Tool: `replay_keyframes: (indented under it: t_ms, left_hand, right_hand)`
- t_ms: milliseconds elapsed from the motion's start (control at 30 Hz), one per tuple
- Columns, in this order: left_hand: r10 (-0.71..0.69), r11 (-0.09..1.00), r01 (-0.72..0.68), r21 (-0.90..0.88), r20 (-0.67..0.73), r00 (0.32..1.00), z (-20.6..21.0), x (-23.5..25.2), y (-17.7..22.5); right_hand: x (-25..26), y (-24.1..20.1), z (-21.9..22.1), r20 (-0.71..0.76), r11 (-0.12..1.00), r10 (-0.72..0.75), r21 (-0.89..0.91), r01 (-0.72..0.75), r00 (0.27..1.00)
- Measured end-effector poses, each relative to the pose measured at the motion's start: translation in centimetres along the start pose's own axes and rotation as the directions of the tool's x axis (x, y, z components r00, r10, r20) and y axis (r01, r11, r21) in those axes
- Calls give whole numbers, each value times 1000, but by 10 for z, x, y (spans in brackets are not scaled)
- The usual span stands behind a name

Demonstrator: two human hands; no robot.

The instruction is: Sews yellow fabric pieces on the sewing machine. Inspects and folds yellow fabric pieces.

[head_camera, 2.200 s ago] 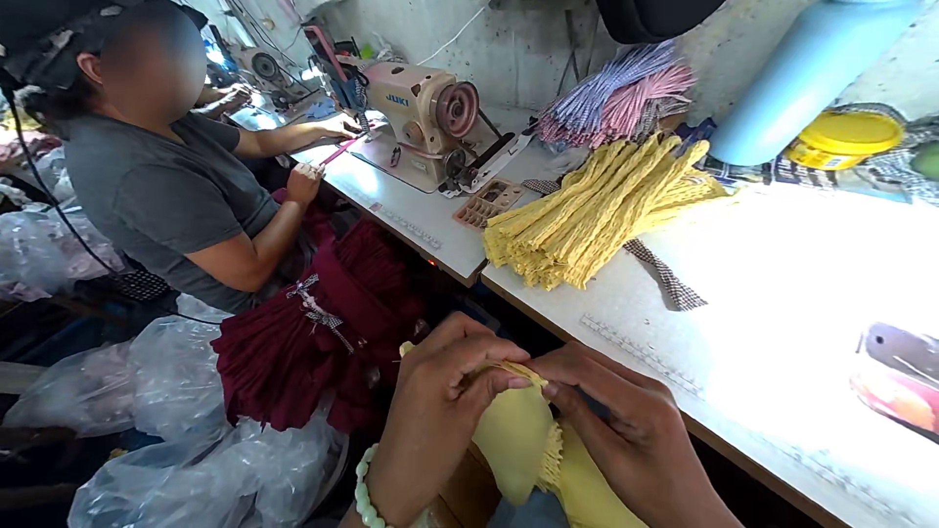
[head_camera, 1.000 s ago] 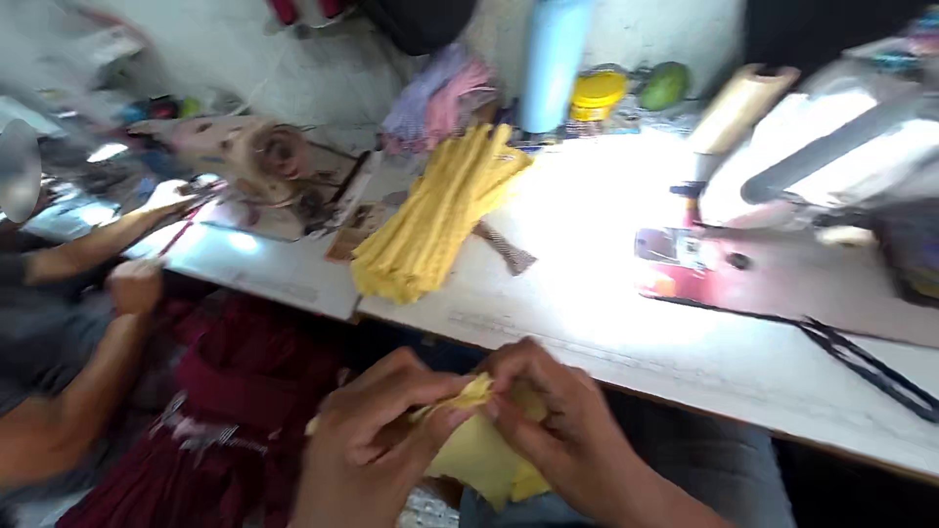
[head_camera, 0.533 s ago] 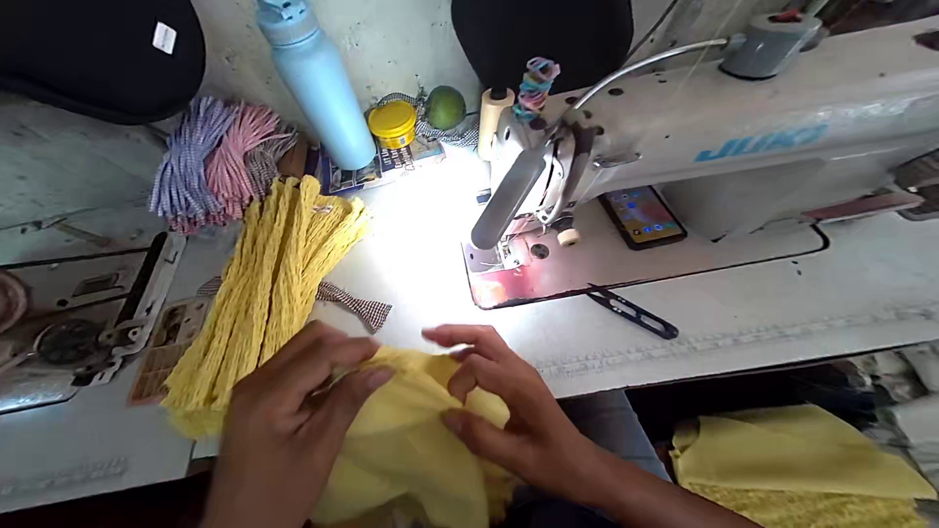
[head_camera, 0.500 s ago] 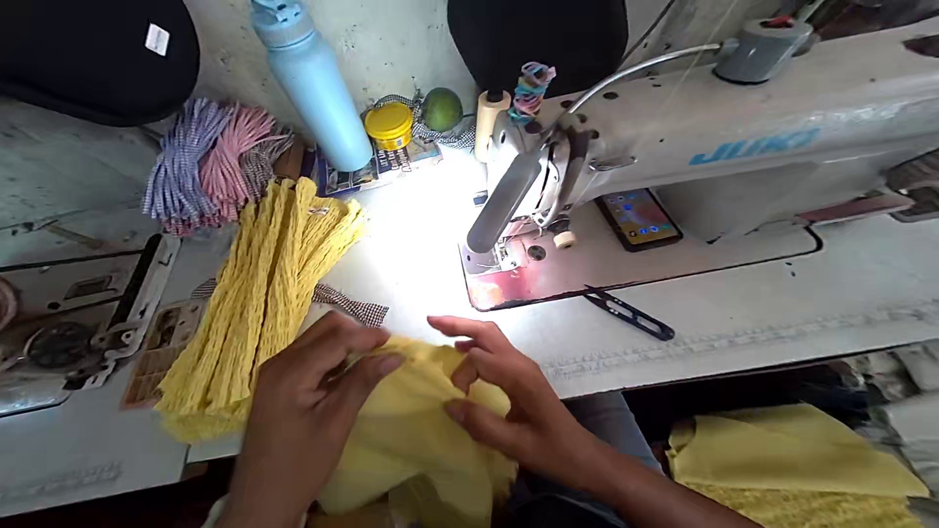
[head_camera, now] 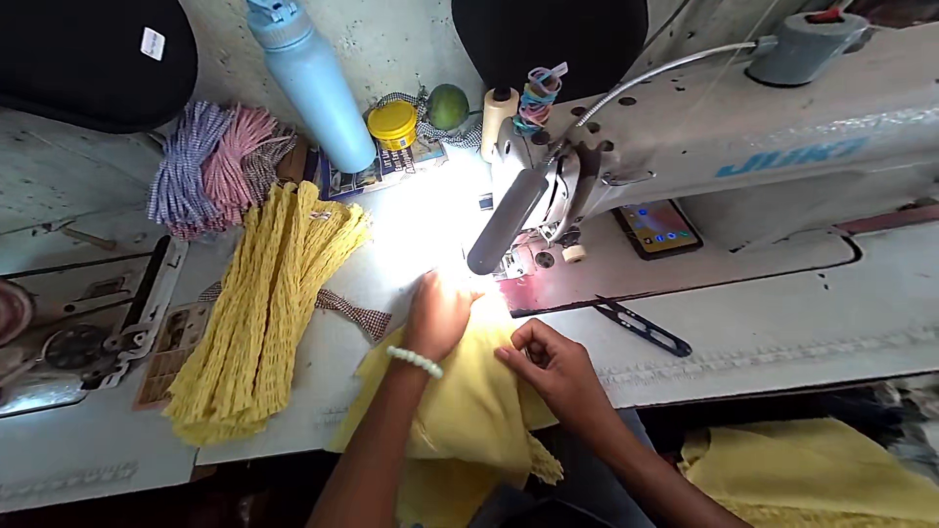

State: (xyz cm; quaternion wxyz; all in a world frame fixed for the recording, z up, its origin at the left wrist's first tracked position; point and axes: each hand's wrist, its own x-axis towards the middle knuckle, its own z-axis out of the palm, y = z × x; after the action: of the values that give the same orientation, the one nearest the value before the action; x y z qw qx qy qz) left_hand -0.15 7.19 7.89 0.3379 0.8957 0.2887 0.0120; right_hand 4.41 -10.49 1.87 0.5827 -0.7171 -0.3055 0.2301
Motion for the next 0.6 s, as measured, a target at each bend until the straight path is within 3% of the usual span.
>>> replay_keyframes:
  t_ms: [133,267,333,433,600]
  left_hand:
    - [-26,996,22,81,49,998,38,27,-4]
    - [12,995,-12,97,-7,1000,51,22,-10]
    - [78,991,-73,112,-43,996,54,19,-15]
    - [117,991,-110,82,-87,989,57,17,-20]
    - [40,999,-38,38,-48,998,56,17,-22]
  right_hand:
    - [2,5,-15,78,995,59,-89,-52,995]
    - [28,11,-37,-14,908,-177,-387,158,984]
    - [56,16,-44,-19,869,-235,-453,201,972]
    - [86,17,-47,99,872,-187,-442,211,977]
    - [103,17,-49,291,845,-115,-474,248,950]
